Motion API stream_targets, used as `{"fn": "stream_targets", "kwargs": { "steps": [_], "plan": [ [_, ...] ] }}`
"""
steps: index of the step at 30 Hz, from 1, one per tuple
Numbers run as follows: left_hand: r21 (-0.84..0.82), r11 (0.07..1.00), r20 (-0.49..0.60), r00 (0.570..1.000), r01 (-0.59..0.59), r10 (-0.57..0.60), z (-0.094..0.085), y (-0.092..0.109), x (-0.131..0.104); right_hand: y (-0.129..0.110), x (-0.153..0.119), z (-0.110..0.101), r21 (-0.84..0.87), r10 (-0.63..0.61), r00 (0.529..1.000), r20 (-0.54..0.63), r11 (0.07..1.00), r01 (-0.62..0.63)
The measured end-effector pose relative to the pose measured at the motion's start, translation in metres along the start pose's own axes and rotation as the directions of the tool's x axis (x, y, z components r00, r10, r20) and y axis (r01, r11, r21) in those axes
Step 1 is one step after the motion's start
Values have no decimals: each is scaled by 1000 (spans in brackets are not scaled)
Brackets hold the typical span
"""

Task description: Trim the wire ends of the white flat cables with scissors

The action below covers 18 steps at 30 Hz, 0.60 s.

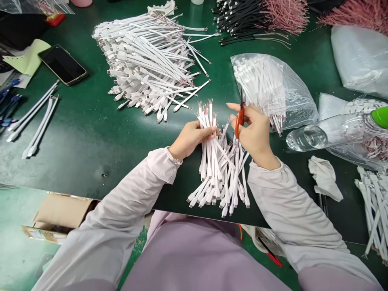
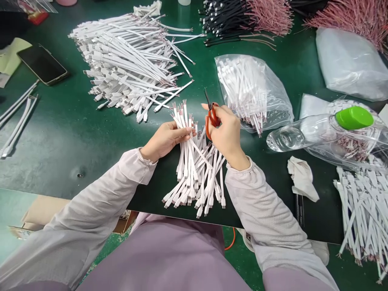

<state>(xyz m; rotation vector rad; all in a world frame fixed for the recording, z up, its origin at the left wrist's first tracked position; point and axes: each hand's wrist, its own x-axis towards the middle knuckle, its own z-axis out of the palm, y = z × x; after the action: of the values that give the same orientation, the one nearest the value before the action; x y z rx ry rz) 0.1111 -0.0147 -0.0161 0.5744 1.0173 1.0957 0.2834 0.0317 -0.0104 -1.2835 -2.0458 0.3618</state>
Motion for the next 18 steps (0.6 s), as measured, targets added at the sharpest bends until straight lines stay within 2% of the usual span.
{"fn": "stream_targets", "kwargs": {
  "steps": [6, 11, 18],
  "plan": [
    [22, 999, -13, 999, -49, 50, 1, -4, 2, -13, -3, -3, 144, -62, 991, 115, 989, 45],
    [56, 996, -20, 997, -74, 75, 1, -5, 2, -16, -2, -7, 115, 6, 995, 99, 993, -17],
    [79, 994, -41, 996, -74, 78, 2, -5, 2, -18, -1, -7, 121, -23, 996, 90, 993, 12]
  ]
}}
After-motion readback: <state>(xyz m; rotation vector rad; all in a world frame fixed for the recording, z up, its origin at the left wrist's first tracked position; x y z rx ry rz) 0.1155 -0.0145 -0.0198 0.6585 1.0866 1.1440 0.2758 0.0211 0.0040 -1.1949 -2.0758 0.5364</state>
